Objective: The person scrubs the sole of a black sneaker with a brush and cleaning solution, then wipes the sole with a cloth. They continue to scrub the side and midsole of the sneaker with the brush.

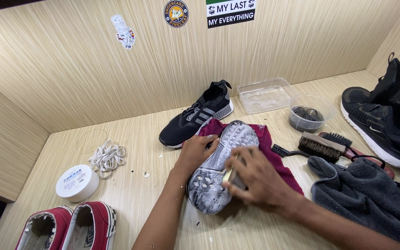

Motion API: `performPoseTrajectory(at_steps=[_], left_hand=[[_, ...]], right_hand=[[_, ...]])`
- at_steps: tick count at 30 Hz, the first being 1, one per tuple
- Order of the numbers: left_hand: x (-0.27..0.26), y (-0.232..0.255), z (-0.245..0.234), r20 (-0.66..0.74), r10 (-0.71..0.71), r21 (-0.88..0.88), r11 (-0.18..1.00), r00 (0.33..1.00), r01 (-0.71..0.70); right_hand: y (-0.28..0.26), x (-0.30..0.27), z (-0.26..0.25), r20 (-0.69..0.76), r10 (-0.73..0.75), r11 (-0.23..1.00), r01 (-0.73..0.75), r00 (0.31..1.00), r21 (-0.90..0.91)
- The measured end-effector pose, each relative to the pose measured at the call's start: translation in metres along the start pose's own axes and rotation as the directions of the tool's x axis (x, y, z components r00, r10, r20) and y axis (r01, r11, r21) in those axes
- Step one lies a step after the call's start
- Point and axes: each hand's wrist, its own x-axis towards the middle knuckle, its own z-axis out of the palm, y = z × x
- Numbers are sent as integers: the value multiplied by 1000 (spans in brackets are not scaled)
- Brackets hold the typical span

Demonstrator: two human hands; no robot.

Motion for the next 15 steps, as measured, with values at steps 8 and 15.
performPoseTrajectory(at_steps=[8, 15], left_hand=[[2, 2, -1, -25, 64, -23, 998, 998, -64], [1, -3, 3, -36, 83, 8, 997, 996, -83]], right_hand=[[-1, 4, -9, -129, 51, 988, -70, 990, -140], [4, 6, 2, -52, -48, 998, 49, 998, 31]])
